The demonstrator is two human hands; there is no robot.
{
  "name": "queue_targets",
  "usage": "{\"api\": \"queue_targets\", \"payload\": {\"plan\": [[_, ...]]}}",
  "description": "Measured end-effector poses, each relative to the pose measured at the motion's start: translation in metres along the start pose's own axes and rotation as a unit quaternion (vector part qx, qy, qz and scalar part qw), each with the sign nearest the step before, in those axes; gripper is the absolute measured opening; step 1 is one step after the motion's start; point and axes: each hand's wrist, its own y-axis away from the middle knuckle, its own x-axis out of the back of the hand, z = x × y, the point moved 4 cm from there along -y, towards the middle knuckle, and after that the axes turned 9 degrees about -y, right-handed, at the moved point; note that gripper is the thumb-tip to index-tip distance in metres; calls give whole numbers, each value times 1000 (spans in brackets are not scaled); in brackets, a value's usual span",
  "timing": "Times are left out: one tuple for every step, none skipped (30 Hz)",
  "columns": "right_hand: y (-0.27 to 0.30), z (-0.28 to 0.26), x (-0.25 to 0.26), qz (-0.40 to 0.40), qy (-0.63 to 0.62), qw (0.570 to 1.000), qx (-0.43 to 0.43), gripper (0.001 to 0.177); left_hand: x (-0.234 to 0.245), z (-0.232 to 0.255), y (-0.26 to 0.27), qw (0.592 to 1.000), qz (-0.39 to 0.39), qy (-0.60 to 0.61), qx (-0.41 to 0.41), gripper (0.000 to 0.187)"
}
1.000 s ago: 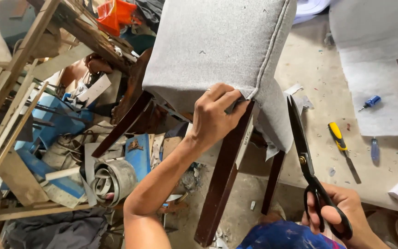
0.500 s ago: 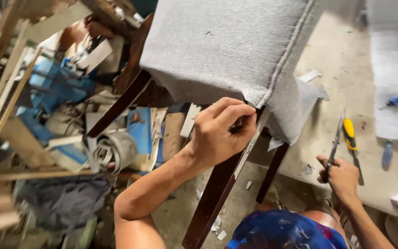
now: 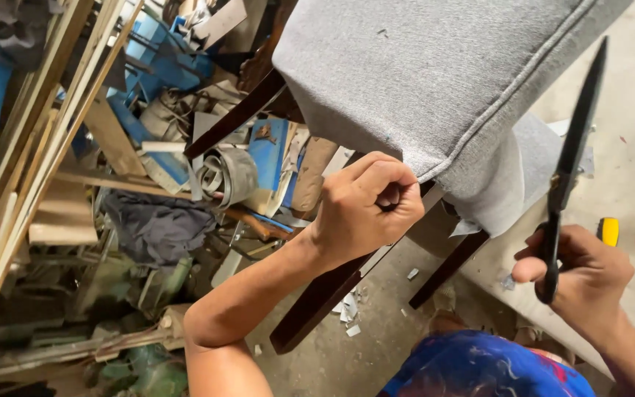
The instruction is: Trimming excess fabric with scissors and stapling it to a wooden chair frame using a pneumatic stapler.
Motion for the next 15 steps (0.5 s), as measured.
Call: {"api": "queue_targets", "payload": {"plan": [[-5, -14, -4, -38, -37, 998, 29, 46, -1, 0, 0, 1000, 5, -1, -4, 19], [-7, -22, -7, -46, -38, 998, 31, 46, -1, 0, 0, 1000, 10, -6, 1, 19], [-8, -30, -11, -70, -53, 996, 35, 47, -3, 0, 0, 1000, 0, -3, 3, 19], [-10, -39, -14, -93, -68, 993, 38, 48, -5, 1, 0, 1000, -9, 0, 6, 20], [-7, -36, -16, -98, -69, 992, 38, 48, -5, -1, 1, 1000, -7, -3, 9, 20], [-5, -34, -16, -101, -58, 992, 49, 49, -7, -3, 3, 1000, -24, 10, 16, 21], [-3, -31, -17, -100, -48, 992, 61, 50, -10, -5, 3, 999, -43, 24, 20, 22], [-1, -28, -16, -101, -50, 992, 62, 50, -9, -5, 4, 999, -42, 22, 20, 22], [0, -25, -14, -99, -55, 992, 51, 48, -9, -6, 5, 998, -47, 36, 21, 24], [1, -22, -13, -97, -60, 993, 40, 46, -8, -7, 5, 997, -52, 51, 22, 26], [2, -14, -9, -95, -61, 993, 40, 46, -8, -8, 8, 997, -53, 50, 21, 26], [3, -3, -6, -93, -56, 994, 15, 45, -9, -10, 10, 997, -55, 49, 26, 25], [4, 7, -2, -90, -52, 995, -11, 44, -9, -12, 14, 997, -57, 47, 32, 24], [3, 5, -1, -89, -52, 995, -11, 44, -5, -11, 13, 997, -57, 47, 31, 24], [2, 2, -1, -85, -48, 995, -7, 44, -1, -10, 14, 997, -54, 41, 28, 18]]}}
